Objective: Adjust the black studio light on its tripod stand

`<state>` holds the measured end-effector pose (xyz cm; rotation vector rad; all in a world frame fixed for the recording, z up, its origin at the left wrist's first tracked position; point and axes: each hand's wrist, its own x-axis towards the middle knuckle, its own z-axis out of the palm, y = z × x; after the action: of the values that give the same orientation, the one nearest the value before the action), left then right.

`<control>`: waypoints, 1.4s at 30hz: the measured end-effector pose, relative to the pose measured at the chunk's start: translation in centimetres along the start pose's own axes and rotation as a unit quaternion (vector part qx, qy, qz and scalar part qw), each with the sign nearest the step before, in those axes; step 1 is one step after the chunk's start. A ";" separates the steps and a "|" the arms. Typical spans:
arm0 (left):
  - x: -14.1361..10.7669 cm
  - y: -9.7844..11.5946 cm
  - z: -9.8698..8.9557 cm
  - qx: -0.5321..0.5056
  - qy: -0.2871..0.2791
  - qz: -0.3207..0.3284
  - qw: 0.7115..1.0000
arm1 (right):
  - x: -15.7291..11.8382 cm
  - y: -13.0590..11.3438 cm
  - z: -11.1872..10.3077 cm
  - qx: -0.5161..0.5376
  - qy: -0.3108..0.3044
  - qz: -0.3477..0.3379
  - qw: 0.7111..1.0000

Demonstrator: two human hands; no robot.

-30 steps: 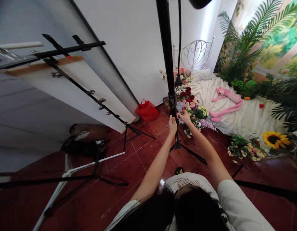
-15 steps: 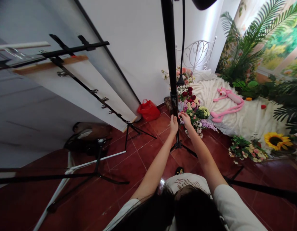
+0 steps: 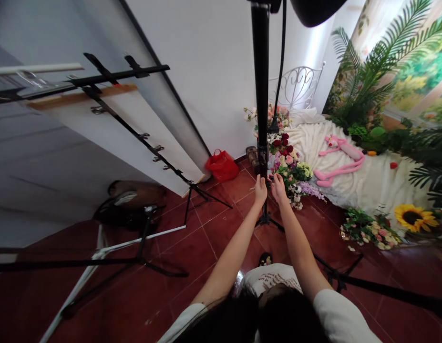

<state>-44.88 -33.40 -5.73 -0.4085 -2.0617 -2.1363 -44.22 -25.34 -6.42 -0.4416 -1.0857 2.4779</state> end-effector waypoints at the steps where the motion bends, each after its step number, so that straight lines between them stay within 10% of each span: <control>1: 0.0 0.0 0.0 0.000 0.001 0.002 1.000 | 0.1 -0.1 0.1 -0.004 0.003 0.002 1.000; 13: 0.0 -0.1 0.1 0.006 0.000 -0.005 1.000 | -0.7 -0.3 0.3 -0.024 -0.030 0.053 0.998; 27: 0.0 -0.1 0.1 0.022 0.011 -0.024 0.999 | -0.2 -0.8 2.9 -0.103 0.147 0.007 0.984; 34: 0.2 0.0 -0.4 0.034 -0.005 -0.022 0.999 | 1.0 -0.9 2.9 -0.367 0.213 -0.080 0.902; 42: 0.2 0.6 -0.8 0.031 -0.026 -0.011 0.999 | 2.1 -2.8 2.9 -0.513 0.186 -0.019 0.838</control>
<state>-44.97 -34.18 -5.10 -0.4384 -2.1646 -2.0887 -46.70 -24.41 -2.65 -1.1102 -2.1120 1.4449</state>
